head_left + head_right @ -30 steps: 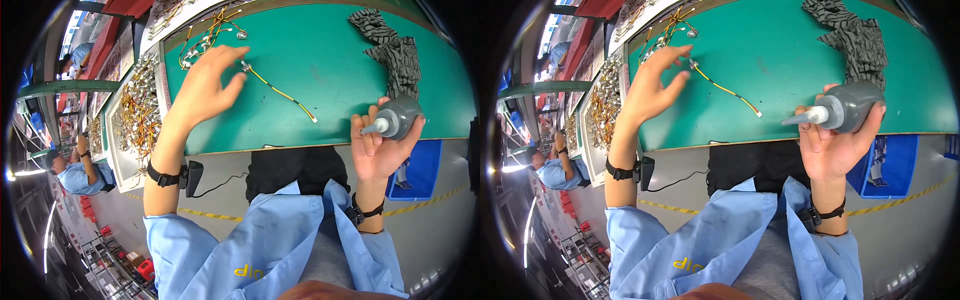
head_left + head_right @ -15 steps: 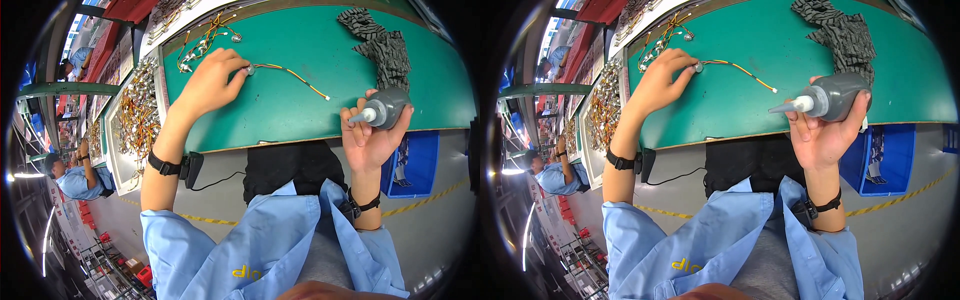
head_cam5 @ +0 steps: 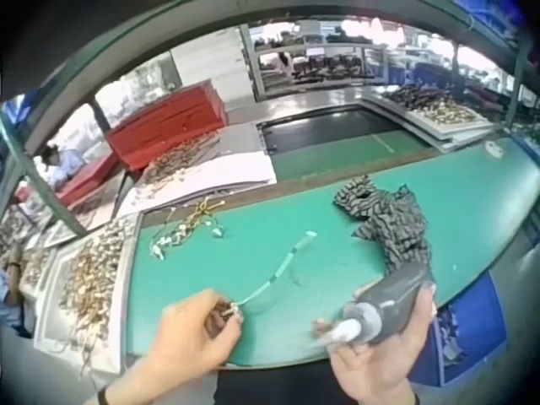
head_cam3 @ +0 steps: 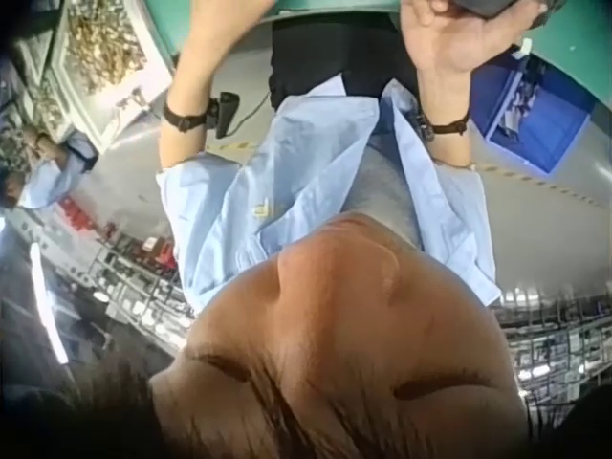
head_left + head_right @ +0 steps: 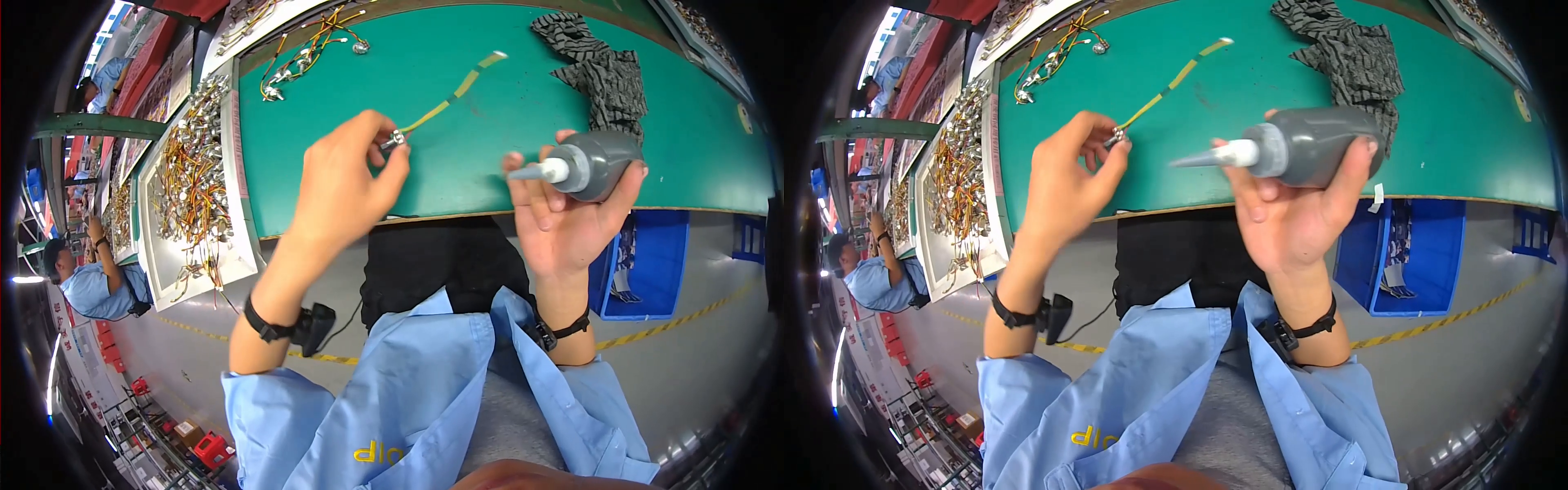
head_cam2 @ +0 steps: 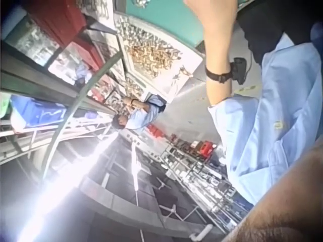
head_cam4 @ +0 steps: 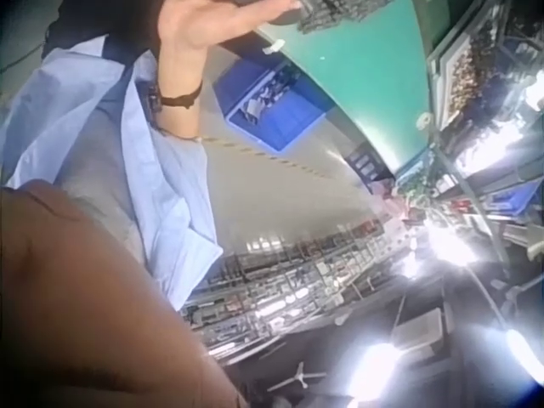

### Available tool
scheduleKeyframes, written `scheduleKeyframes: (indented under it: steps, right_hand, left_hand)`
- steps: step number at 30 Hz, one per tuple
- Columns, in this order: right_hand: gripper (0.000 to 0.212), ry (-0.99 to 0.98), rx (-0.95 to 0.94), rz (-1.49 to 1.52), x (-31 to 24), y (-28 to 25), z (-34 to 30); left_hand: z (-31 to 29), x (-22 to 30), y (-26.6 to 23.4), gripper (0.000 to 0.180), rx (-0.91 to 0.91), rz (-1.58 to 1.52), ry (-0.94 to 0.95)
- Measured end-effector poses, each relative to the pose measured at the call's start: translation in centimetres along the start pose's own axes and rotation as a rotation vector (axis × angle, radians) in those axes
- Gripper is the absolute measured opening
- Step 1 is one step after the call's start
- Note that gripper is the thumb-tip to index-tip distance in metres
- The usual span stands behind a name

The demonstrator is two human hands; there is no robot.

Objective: The person wipes the tip of a glue bottle with a cloth, picks up a potentiometer, and applies glue to its wire connections. They then set it down and repeat the process with another potentiometer.

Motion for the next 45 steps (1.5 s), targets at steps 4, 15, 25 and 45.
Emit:
scheduleKeyframes:
  steps: [4,15,25,45]
  right_hand:
    - [0.076,-0.003,-0.025,-0.064,1.6,1.8,-0.7]
    - [0.064,-0.078,-0.296,-0.227,2.9,4.0,0.2]
    - [0.059,0.183,0.180,-0.588,5.0,9.2,-1.3]
    - [0.052,0.213,0.260,-0.224,8.8,9.5,0.8]
  left_hand:
    - [-2.8,2.8,1.6,0.017,0.238,-0.089,0.001]
    - [-6.5,3.1,4.6,0.020,0.501,-0.187,0.196]
    - [-8.4,1.1,3.9,0.020,0.134,-0.955,-0.300]
    - [-10.5,-1.2,2.0,0.021,0.149,-1.326,-0.505]
Point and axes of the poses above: each hand's wrist, its own z-axis towards the middle knuckle, its own y-axis out of the palm, x = y × z, the point moved 3 cm from there along z, towards the middle knuckle, and after that the axes turned 2 degrees about x, right-handed, at the moved point
